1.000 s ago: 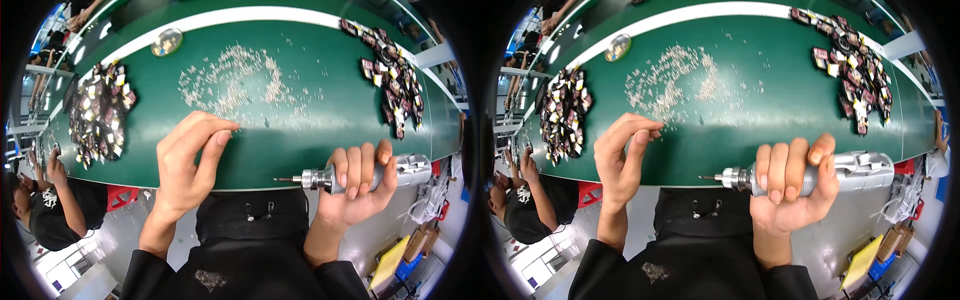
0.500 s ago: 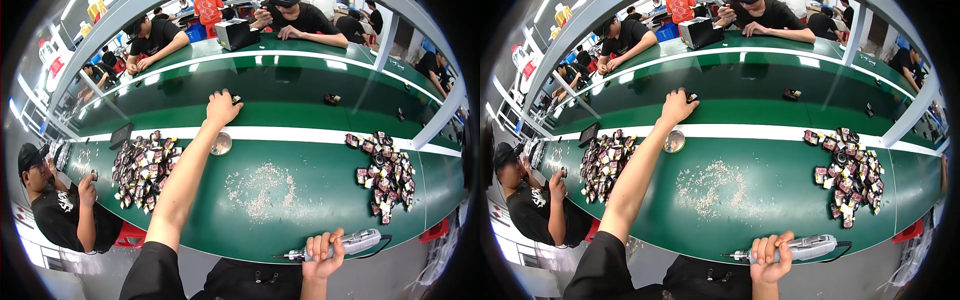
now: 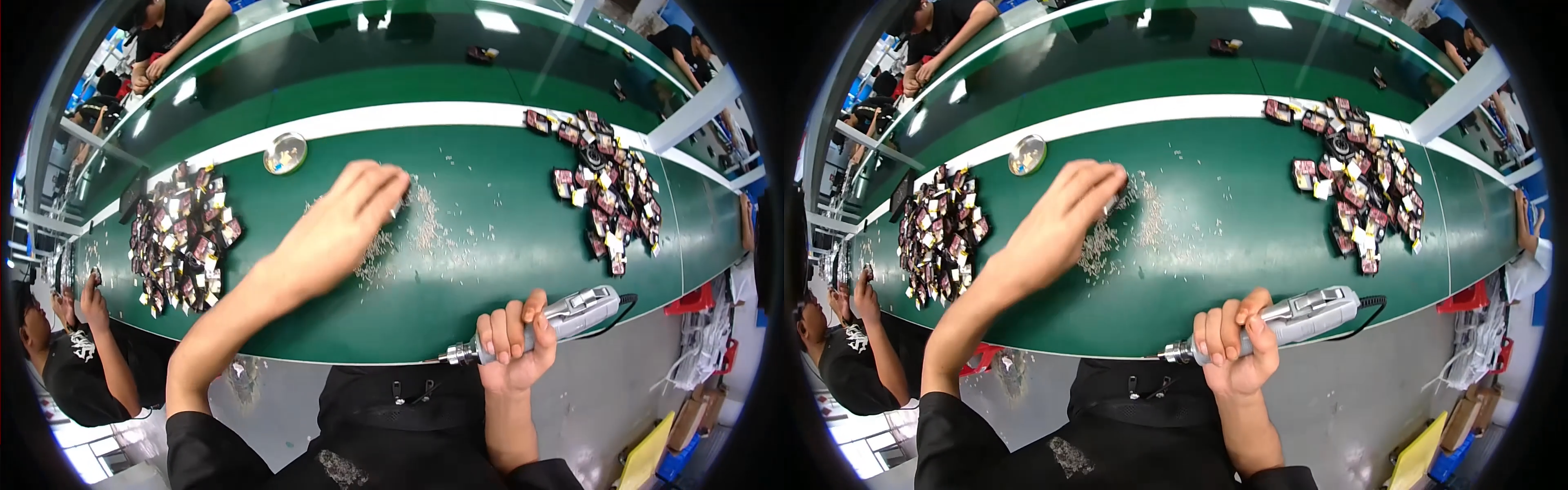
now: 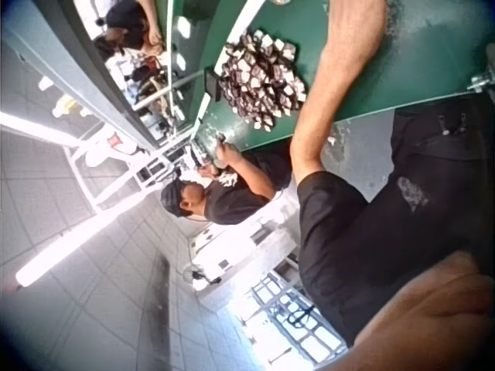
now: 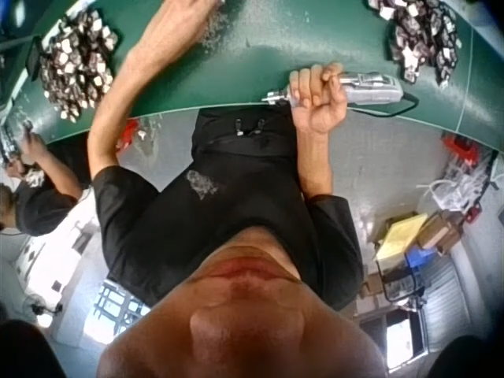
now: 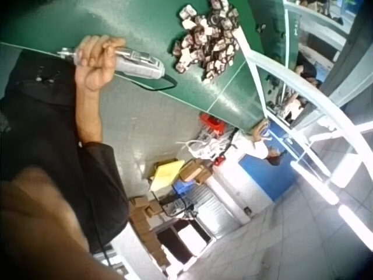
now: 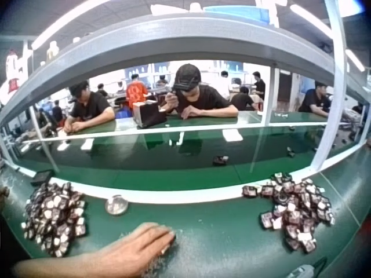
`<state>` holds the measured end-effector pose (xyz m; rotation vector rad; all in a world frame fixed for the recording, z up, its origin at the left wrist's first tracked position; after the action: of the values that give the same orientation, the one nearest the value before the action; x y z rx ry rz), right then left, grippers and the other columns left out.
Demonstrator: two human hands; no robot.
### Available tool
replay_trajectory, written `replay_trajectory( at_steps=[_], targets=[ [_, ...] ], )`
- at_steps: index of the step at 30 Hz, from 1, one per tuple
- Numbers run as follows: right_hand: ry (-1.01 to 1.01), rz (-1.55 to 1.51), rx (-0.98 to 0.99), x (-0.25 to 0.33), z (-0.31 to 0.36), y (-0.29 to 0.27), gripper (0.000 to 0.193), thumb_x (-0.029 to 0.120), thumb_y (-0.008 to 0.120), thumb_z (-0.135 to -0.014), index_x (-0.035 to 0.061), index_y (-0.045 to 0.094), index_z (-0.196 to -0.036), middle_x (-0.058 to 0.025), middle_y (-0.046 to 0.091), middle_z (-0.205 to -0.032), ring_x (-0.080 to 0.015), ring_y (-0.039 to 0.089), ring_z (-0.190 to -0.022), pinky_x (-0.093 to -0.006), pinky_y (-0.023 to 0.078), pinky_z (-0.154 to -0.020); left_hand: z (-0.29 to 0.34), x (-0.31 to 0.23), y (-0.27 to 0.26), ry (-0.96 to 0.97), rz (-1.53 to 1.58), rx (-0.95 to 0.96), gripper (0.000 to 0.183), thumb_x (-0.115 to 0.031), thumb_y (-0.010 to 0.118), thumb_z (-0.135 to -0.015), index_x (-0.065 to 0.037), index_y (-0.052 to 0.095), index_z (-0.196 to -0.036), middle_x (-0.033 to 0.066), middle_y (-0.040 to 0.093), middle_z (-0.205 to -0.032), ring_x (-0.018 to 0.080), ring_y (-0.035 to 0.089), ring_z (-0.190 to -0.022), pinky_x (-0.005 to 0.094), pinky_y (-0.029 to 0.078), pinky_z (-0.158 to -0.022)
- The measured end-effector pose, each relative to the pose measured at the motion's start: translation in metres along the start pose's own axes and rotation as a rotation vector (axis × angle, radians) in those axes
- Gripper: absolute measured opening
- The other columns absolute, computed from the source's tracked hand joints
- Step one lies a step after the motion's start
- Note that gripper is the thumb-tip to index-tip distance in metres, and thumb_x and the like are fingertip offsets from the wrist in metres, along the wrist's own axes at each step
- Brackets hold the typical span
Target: Assembling small electronic components using an electric screwdriver on a factory assembly line.
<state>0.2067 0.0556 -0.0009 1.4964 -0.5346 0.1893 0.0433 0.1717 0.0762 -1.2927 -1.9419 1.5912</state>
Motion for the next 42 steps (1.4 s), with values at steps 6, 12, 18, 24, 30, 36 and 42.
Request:
replay_trajectory(
  at_steps=[6,12,18,24,30,36,42],
  targets=[
    [0.066,-0.024,0.078,0.001,0.026,0.012,0.012,0.018,0.046,-0.091,0.0074,0.045,-0.085,0.0005,0.038,-0.049,-0.0109,0.038,-0.04,-0.0287,0.037,-0.049,0.057,-0.097,0.029,0.179,0.059,0.107,0.05,0.001,0.062,-0.068,0.012,0.052,-0.116,0.0194,0.051,-0.126,0.0335,0.052,-0.111,0.0399,0.049,-0.089],
    [0.136,-0.023,0.181,-0.014,0.045,0.015,0.009,0.015,0.045,-0.091,0.0074,0.046,-0.088,-0.0002,0.04,-0.051,-0.0118,0.039,-0.041,-0.0291,0.038,-0.05,0.064,-0.102,0.039,0.084,0.15,0.155,0.048,0.003,0.062,-0.066,0.011,0.055,-0.112,0.0197,0.053,-0.124,0.034,0.053,-0.11,0.0387,0.05,-0.087],
    [0.188,0.008,0.147,-0.035,0.055,0.017,0.007,0.014,0.045,-0.091,0.0066,0.046,-0.09,-0.0006,0.04,-0.052,-0.0117,0.04,-0.041,-0.0289,0.039,-0.051,0.064,-0.105,0.036,0.142,0.066,-0.02,0.035,0.003,0.062,-0.063,0.011,0.061,-0.097,0.02,0.061,-0.107,0.0305,0.061,-0.094,0.0353,0.056,-0.07],
    [0.187,0.102,-0.087,-0.046,0.063,0.007,0.006,0.012,0.045,-0.091,0.0059,0.044,-0.091,-0.0025,0.042,-0.054,-0.0133,0.042,-0.044,-0.029,0.039,-0.049,0.069,-0.113,0.039,0.268,-0.083,-0.083,0.035,0.0,0.061,-0.061,0.012,0.061,-0.094,0.0224,0.061,-0.102,0.0304,0.064,-0.086,0.0332,0.056,-0.064],
    [0.202,0.316,-0.169,-0.047,0.063,0.007,0.014,0.022,0.045,-0.09,0.0098,0.043,-0.085,0.0004,0.038,-0.05,-0.0108,0.036,-0.038,-0.0262,0.034,-0.041,0.071,-0.117,0.041,0.305,-0.087,-0.081,0.037,-0.001,0.061,-0.059,0.014,0.059,-0.092,0.024,0.061,-0.097,0.0311,0.063,-0.082,0.0329,0.055,-0.061],
    [0.192,0.164,-0.133,-0.047,0.064,0.003,0.008,0.012,0.046,-0.09,0.0046,0.044,-0.093,-0.0031,0.041,-0.054,-0.0136,0.039,-0.041,-0.0281,0.038,-0.044,0.068,-0.121,0.035,0.273,-0.077,-0.025,0.037,0.0,0.061,-0.058,0.014,0.059,-0.092,0.0234,0.06,-0.097,0.0316,0.062,-0.084,0.0333,0.054,-0.061],
    [0.195,0.133,0.06,-0.023,0.049,0.018,0.006,0.01,0.046,-0.09,0.005,0.045,-0.093,-0.002,0.04,-0.053,-0.0123,0.039,-0.041,-0.0284,0.037,-0.043,0.07,-0.112,0.04,0.145,0.059,0.098,0.035,-0.002,0.065,-0.063,0.012,0.06,-0.095,0.0209,0.058,-0.107,0.032,0.059,-0.095,0.0339,0.054,-0.065]
  ],
)
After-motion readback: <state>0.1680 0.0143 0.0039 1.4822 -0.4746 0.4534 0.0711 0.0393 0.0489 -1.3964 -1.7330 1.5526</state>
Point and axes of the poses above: each hand's wrist, its own z-axis away from the middle knuckle, its own y-axis out of the palm, x = y × z, the point moved 8 cm from there along -z, towards the middle knuckle
